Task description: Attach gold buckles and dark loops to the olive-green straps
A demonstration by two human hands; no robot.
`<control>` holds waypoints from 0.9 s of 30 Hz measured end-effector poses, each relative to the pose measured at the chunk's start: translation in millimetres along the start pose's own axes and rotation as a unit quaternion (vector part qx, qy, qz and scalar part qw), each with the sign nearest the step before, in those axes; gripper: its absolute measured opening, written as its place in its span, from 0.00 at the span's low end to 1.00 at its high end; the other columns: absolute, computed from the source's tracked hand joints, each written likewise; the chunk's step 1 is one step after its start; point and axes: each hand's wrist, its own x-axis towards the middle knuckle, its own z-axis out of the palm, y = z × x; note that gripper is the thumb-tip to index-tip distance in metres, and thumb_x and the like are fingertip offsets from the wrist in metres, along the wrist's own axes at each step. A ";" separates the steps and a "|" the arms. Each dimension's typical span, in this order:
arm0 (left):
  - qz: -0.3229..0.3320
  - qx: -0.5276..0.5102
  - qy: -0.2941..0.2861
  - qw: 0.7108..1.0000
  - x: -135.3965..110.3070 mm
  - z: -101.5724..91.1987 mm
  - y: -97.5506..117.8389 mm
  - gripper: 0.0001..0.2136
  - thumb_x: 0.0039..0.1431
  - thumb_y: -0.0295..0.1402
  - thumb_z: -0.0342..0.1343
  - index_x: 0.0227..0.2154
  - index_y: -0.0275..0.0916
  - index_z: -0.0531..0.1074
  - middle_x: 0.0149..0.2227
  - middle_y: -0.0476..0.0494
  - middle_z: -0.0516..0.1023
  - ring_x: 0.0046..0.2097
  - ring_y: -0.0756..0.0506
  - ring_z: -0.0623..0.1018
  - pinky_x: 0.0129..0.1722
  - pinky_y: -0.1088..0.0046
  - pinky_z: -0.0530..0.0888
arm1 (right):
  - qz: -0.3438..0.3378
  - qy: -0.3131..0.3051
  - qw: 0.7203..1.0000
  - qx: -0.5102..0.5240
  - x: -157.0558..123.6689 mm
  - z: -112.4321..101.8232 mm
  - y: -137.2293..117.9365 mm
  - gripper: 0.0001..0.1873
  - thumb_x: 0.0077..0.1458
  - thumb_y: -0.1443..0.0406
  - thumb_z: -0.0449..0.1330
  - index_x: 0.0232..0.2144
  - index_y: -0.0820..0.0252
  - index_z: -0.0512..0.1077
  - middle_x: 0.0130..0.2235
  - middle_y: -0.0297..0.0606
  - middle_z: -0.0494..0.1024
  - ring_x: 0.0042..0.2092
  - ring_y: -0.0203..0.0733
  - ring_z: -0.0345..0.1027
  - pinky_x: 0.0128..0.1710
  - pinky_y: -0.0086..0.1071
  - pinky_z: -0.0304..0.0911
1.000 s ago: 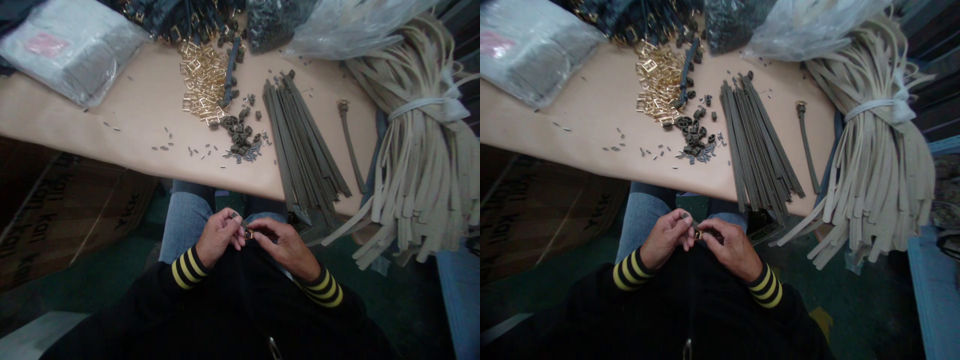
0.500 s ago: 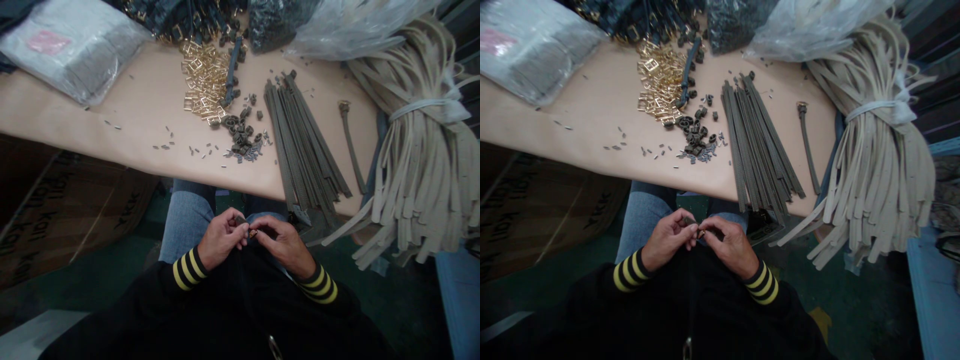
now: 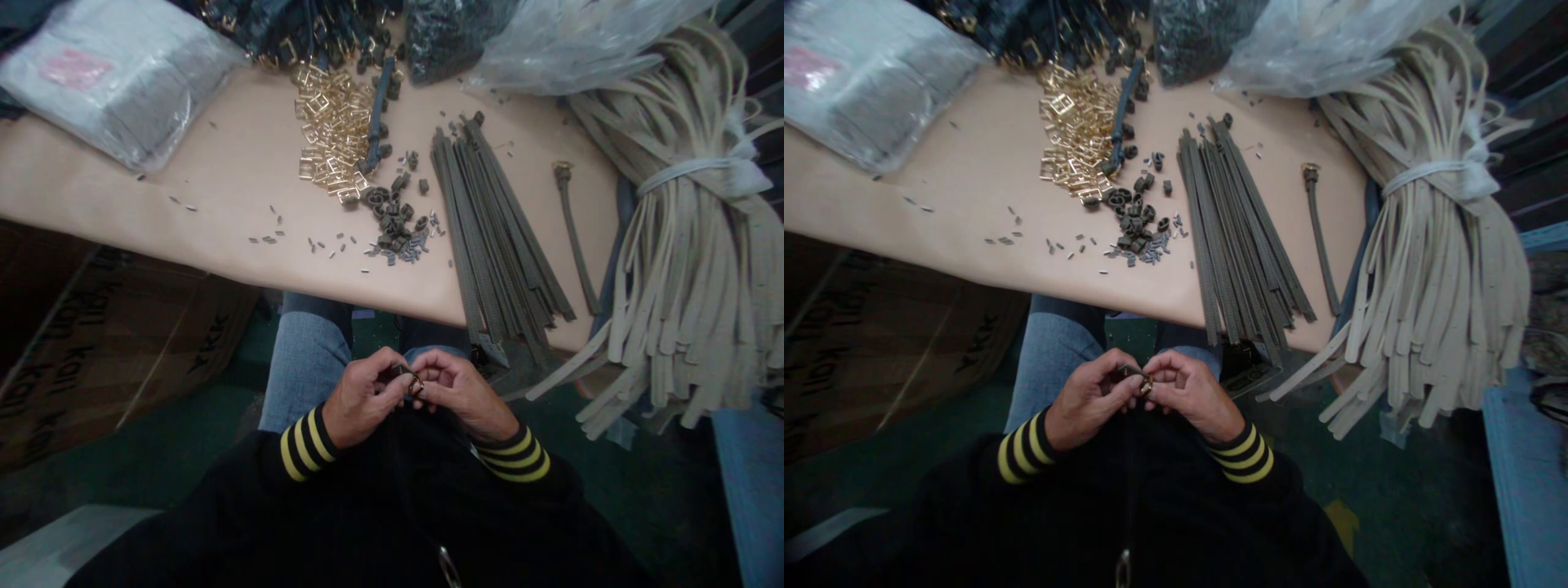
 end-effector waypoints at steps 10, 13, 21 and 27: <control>0.022 0.041 -0.001 0.999 -0.2 -0.7 -0.8 0.03 0.51 0.31 0.49 0.26 0.37 0.64 0.20 0.52 0.68 0.21 0.55 0.68 0.21 0.81 0.66 | -0.009 -0.007 1.000 0.027 -0.4 -0.8 3.1 0.13 0.42 0.62 0.62 0.30 0.63 0.67 0.24 0.32 0.72 0.26 0.31 0.67 0.23 0.23 0.60; 0.050 0.110 0.020 0.993 0.4 -1.3 -2.4 0.03 0.51 0.30 0.48 0.25 0.37 0.64 0.20 0.52 0.68 0.21 0.55 0.68 0.21 0.81 0.64 | -0.008 -0.013 0.998 0.058 0.4 -0.4 4.4 0.13 0.42 0.62 0.62 0.32 0.62 0.67 0.26 0.33 0.73 0.28 0.33 0.68 0.24 0.24 0.61; 0.007 0.061 0.000 0.998 0.1 2.9 -8.8 0.03 0.53 0.31 0.46 0.27 0.38 0.60 0.20 0.52 0.67 0.20 0.54 0.69 0.20 0.81 0.66 | -0.010 0.013 0.998 0.055 0.8 1.3 6.0 0.12 0.43 0.64 0.61 0.32 0.64 0.68 0.25 0.32 0.72 0.26 0.30 0.67 0.23 0.22 0.59; 0.059 0.115 0.004 0.992 -1.0 4.9 -7.6 0.02 0.53 0.30 0.46 0.28 0.38 0.61 0.21 0.52 0.67 0.21 0.54 0.69 0.22 0.81 0.66 | 0.015 0.005 0.995 0.103 2.6 2.9 5.2 0.13 0.40 0.64 0.63 0.30 0.63 0.67 0.22 0.30 0.71 0.24 0.28 0.65 0.20 0.20 0.55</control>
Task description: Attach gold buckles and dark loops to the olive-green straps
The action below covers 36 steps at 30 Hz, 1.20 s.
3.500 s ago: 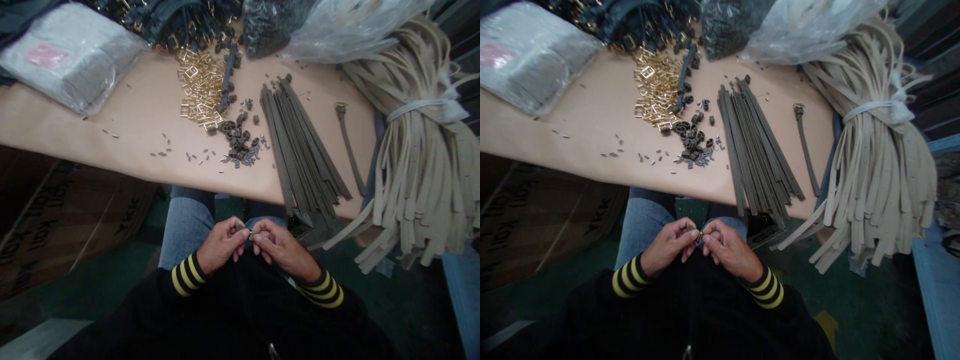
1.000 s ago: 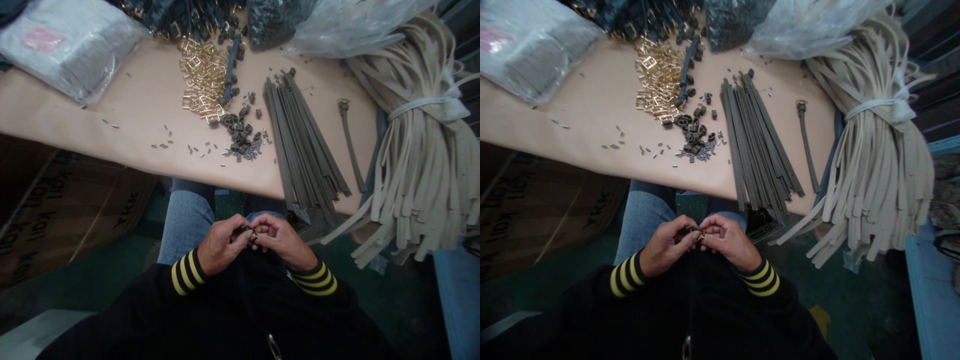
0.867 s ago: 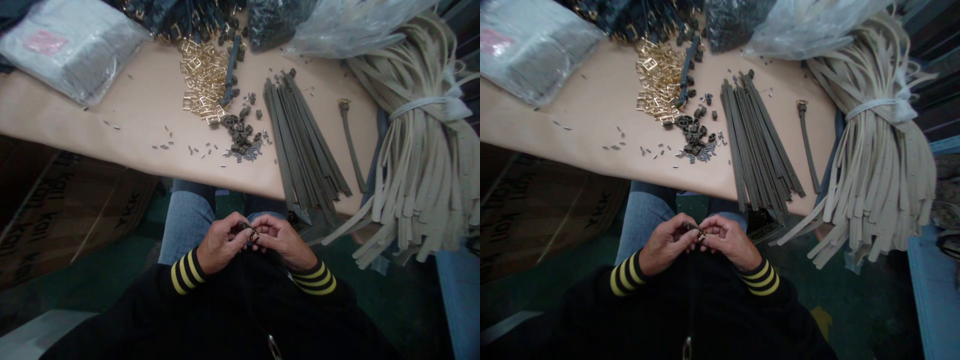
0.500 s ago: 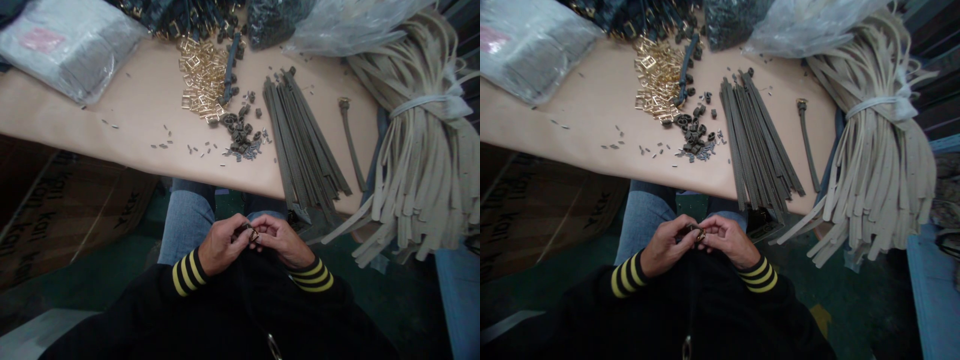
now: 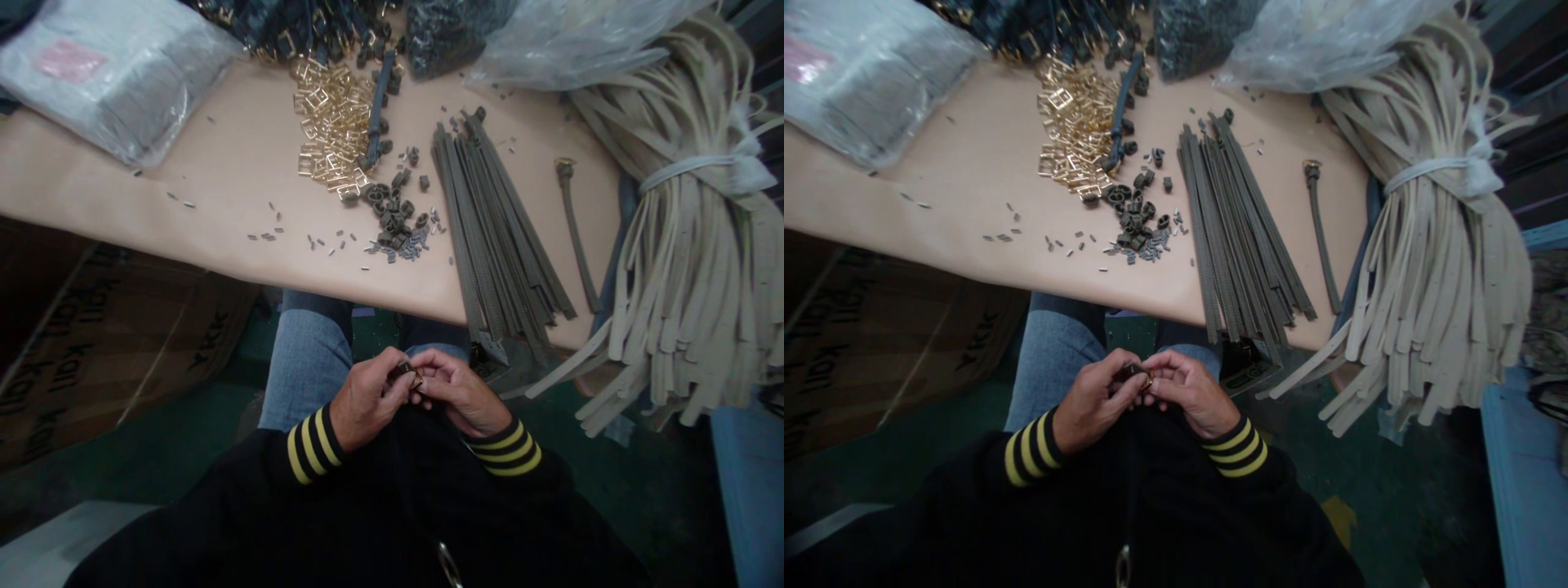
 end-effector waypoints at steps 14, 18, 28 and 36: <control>0.138 0.091 0.007 0.986 -1.5 -6.8 5.6 0.09 0.53 0.25 0.42 0.35 0.32 0.66 0.27 0.44 0.69 0.29 0.51 0.70 0.30 0.74 0.69 | -0.087 0.051 0.989 -0.110 -1.0 2.8 0.7 0.12 0.45 0.61 0.59 0.30 0.61 0.61 0.23 0.28 0.67 0.17 0.24 0.54 0.15 0.20 0.49; 0.031 -0.131 -0.117 0.984 -0.3 -16.7 10.1 0.13 0.57 0.30 0.39 0.40 0.31 0.64 0.25 0.47 0.66 0.23 0.53 0.69 0.20 0.78 0.69 | -0.053 -0.017 0.995 -0.086 -4.1 -5.6 -4.7 0.12 0.44 0.61 0.60 0.29 0.62 0.63 0.22 0.28 0.69 0.18 0.23 0.54 0.15 0.19 0.48; -0.203 -0.353 -0.181 0.895 5.1 -29.2 5.3 0.12 0.43 0.37 0.59 0.25 0.32 0.68 0.19 0.51 0.70 0.20 0.56 0.69 0.17 0.83 0.67 | -0.039 -0.078 0.991 -0.105 -4.5 -3.1 -0.2 0.10 0.44 0.64 0.61 0.28 0.63 0.64 0.25 0.32 0.71 0.28 0.30 0.66 0.30 0.25 0.59; -0.327 -0.389 -0.143 0.849 -2.6 -31.3 4.8 0.12 0.37 0.33 0.63 0.25 0.32 0.69 0.23 0.50 0.73 0.27 0.54 0.74 0.28 0.80 0.71 | -0.062 -0.058 0.973 -0.216 -4.6 1.0 -0.3 0.07 0.45 0.66 0.58 0.29 0.63 0.64 0.27 0.34 0.71 0.30 0.32 0.66 0.30 0.26 0.59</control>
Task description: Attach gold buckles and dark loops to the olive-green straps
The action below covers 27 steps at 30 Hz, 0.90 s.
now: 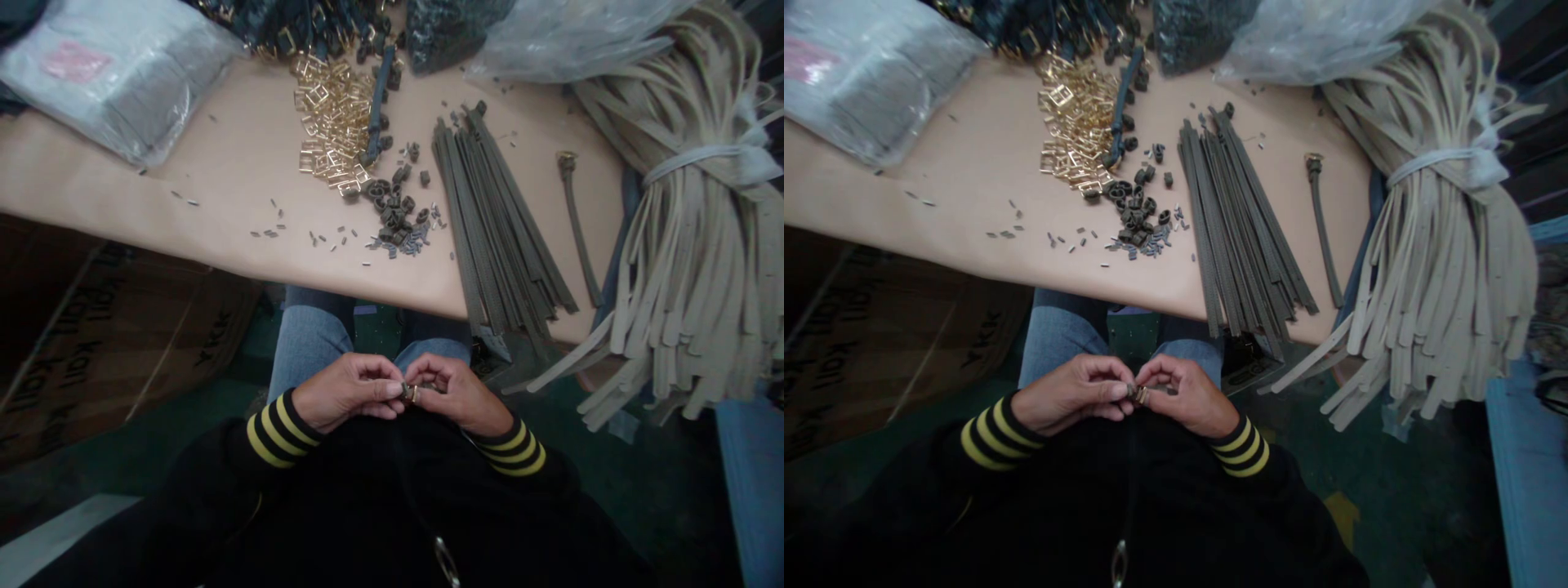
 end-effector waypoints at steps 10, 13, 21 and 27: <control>0.052 0.030 0.055 0.997 4.1 5.5 -6.7 0.09 0.36 0.29 0.62 0.21 0.32 0.68 0.19 0.53 0.70 0.24 0.56 0.69 0.28 0.79 0.65 | -0.022 0.031 0.992 -0.120 2.4 1.1 -5.4 0.04 0.44 0.70 0.55 0.27 0.63 0.65 0.28 0.35 0.70 0.31 0.34 0.65 0.33 0.29 0.61; 0.082 0.053 0.077 0.992 5.0 7.1 -7.3 0.08 0.37 0.29 0.61 0.21 0.32 0.68 0.18 0.52 0.70 0.23 0.55 0.68 0.26 0.79 0.64 | -0.031 0.033 0.987 -0.151 2.7 0.5 -6.8 0.04 0.45 0.70 0.54 0.28 0.63 0.65 0.28 0.35 0.70 0.32 0.35 0.65 0.34 0.29 0.61; 0.120 0.061 0.092 0.987 7.1 7.1 -7.4 0.11 0.38 0.31 0.60 0.23 0.33 0.63 0.18 0.53 0.69 0.22 0.55 0.69 0.25 0.79 0.64 | -0.051 0.066 0.978 -0.193 2.9 1.3 -4.9 0.03 0.46 0.69 0.54 0.26 0.61 0.62 0.26 0.33 0.67 0.29 0.34 0.62 0.30 0.28 0.59; 0.144 0.148 0.124 0.971 7.8 7.7 -4.2 0.08 0.40 0.29 0.58 0.21 0.33 0.63 0.18 0.54 0.67 0.22 0.55 0.68 0.24 0.79 0.65 | -0.010 0.052 0.971 -0.235 1.1 -1.4 -9.4 0.05 0.47 0.66 0.54 0.27 0.63 0.66 0.26 0.35 0.69 0.28 0.35 0.61 0.29 0.28 0.56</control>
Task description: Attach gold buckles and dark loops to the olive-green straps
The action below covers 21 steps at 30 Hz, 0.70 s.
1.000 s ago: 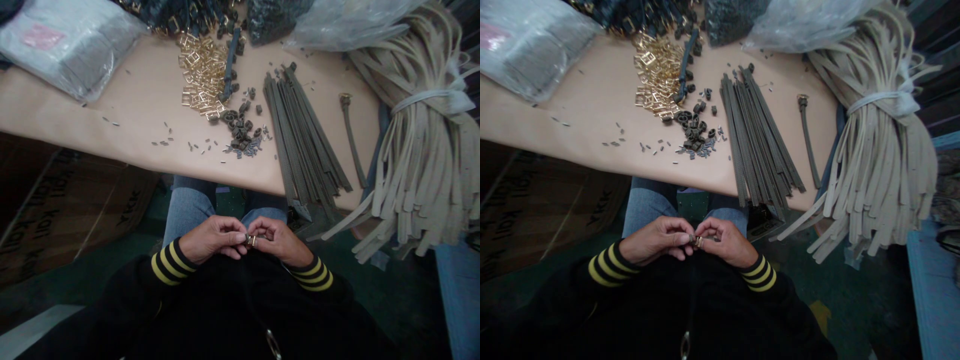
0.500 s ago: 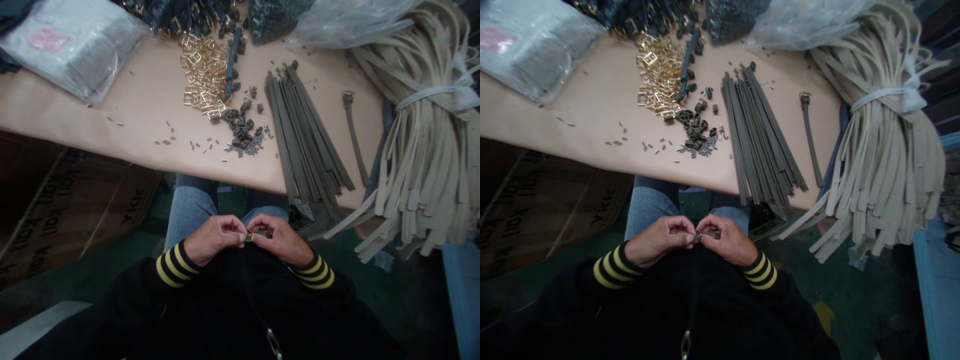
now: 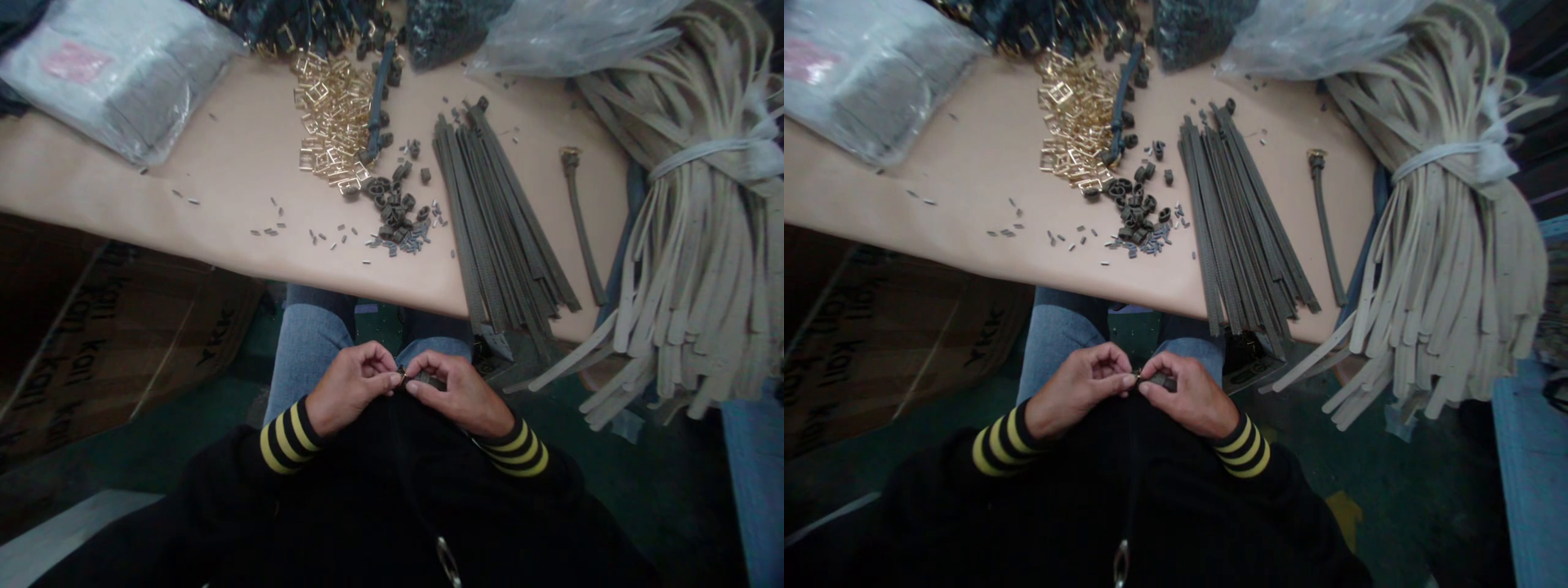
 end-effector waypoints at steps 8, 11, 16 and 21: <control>0.049 0.095 0.011 0.994 -1.5 4.6 -0.9 0.04 0.44 0.28 0.54 0.25 0.34 0.65 0.23 0.52 0.67 0.25 0.54 0.67 0.25 0.77 0.66 | -0.015 0.010 1.000 -0.008 1.0 3.8 -1.9 0.02 0.45 0.68 0.53 0.24 0.62 0.62 0.23 0.30 0.63 0.24 0.31 0.54 0.24 0.25 0.51; 0.046 0.105 -0.021 0.993 -0.6 1.1 0.8 0.08 0.45 0.30 0.55 0.30 0.35 0.65 0.27 0.50 0.68 0.29 0.53 0.68 0.27 0.77 0.66 | -0.028 0.014 1.000 0.004 0.9 2.4 -6.8 0.02 0.44 0.69 0.52 0.23 0.61 0.60 0.22 0.29 0.61 0.24 0.31 0.53 0.24 0.25 0.50; -0.009 -0.019 -0.139 0.990 2.7 -4.3 -2.2 0.12 0.44 0.33 0.57 0.31 0.34 0.63 0.24 0.54 0.66 0.24 0.56 0.66 0.25 0.78 0.66 | -0.037 -0.010 0.999 0.009 -1.5 -1.3 -14.0 0.03 0.42 0.71 0.52 0.22 0.61 0.59 0.22 0.29 0.61 0.25 0.31 0.53 0.25 0.25 0.51; -0.043 -0.108 -0.169 0.979 3.2 -4.3 -6.4 0.16 0.37 0.31 0.62 0.25 0.35 0.59 0.22 0.55 0.67 0.22 0.57 0.66 0.21 0.81 0.66 | -0.013 -0.024 1.000 0.000 -4.3 0.9 -18.0 0.03 0.42 0.70 0.52 0.22 0.61 0.60 0.22 0.29 0.63 0.25 0.32 0.55 0.25 0.25 0.52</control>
